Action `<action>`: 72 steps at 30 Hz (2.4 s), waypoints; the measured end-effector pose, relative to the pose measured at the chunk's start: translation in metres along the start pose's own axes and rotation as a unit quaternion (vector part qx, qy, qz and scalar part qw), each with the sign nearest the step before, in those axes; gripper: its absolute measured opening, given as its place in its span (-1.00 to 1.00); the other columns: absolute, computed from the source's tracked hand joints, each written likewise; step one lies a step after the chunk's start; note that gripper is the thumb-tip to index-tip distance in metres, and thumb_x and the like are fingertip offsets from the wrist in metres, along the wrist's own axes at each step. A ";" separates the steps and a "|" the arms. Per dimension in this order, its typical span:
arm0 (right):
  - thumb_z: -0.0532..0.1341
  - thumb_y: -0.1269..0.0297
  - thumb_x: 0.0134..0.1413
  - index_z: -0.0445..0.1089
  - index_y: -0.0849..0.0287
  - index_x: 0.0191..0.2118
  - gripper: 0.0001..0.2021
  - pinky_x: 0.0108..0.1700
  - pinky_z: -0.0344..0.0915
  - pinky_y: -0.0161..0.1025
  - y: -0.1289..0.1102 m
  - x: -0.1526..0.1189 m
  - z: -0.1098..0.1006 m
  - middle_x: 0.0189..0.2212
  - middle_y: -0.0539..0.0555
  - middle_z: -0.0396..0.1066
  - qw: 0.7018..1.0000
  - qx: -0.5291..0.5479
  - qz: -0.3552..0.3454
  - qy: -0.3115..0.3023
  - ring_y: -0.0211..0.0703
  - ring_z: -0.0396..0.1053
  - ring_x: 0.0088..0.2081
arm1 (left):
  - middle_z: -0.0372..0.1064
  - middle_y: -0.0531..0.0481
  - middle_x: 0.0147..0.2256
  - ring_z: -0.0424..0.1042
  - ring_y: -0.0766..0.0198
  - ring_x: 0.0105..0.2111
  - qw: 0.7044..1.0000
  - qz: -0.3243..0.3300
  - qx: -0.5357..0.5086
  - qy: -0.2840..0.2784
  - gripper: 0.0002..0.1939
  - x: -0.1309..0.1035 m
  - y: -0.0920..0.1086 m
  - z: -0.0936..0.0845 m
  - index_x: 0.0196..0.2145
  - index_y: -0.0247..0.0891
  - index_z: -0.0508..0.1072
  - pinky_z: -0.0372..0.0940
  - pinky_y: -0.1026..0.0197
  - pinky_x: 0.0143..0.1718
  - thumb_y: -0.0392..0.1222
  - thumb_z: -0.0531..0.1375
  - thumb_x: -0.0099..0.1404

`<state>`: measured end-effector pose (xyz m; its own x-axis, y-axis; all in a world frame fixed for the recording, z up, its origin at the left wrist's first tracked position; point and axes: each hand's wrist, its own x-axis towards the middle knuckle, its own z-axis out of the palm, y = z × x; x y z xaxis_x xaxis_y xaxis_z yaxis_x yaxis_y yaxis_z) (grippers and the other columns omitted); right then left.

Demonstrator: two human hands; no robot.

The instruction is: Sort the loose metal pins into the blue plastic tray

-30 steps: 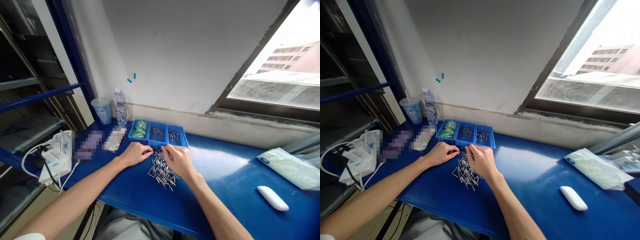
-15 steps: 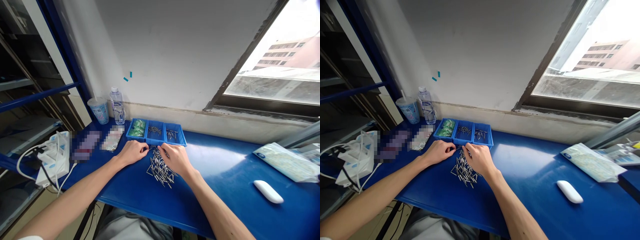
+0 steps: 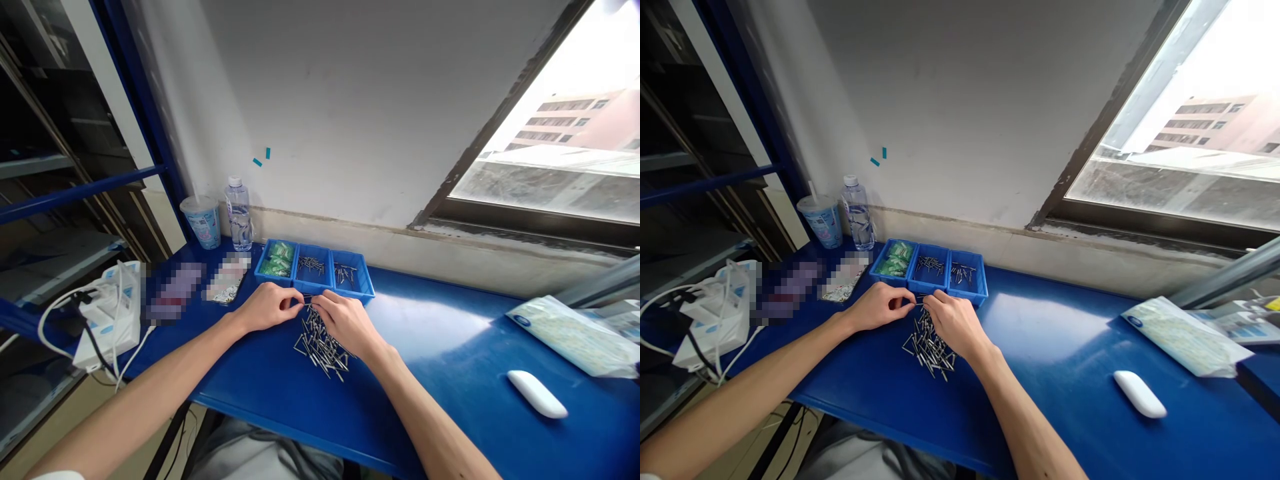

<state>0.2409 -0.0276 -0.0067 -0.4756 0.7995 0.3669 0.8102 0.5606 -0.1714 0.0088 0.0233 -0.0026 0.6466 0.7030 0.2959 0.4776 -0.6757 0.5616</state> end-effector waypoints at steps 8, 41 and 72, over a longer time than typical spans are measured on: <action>0.03 0.37 0.49 0.48 0.18 -0.15 -0.73 -0.41 0.02 -0.26 -0.007 0.001 0.000 -0.33 0.05 0.46 0.999 0.027 -0.016 0.012 -0.25 0.32 -0.44 | 0.49 0.14 -0.49 0.43 0.35 -0.51 1.000 0.014 -0.021 -0.012 -0.81 -0.001 0.003 0.000 -0.07 -0.18 0.61 0.20 0.32 -0.37 -0.11 0.29 0.41; 0.13 0.29 0.47 0.35 0.14 -0.09 -0.92 -0.40 0.05 -0.29 -0.013 0.003 0.000 -0.36 0.01 0.54 0.997 0.064 0.020 0.039 -0.22 0.37 -0.47 | 0.49 0.13 -0.48 0.43 0.32 -0.50 0.995 0.033 -0.064 -0.072 -0.84 -0.001 0.005 -0.006 -0.17 -0.21 0.43 0.21 0.30 -0.39 -0.13 0.09 0.52; 0.12 0.30 0.49 0.36 0.13 -0.05 -0.91 -0.41 0.04 -0.24 -0.012 0.000 -0.001 -0.28 0.05 0.56 1.000 0.026 0.000 -0.008 -0.14 0.48 -0.38 | 0.36 0.09 -0.56 0.26 0.33 -0.57 0.994 0.081 0.059 -0.049 -0.79 -0.004 0.007 -0.006 -0.48 -0.23 0.38 0.00 0.25 -0.44 -0.32 0.13 0.34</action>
<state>0.2310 -0.0345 -0.0031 -0.4817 0.8023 0.3524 0.7910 0.5712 -0.2192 0.0062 0.0173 0.0044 0.7729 0.5620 0.2945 0.4251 -0.8033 0.4172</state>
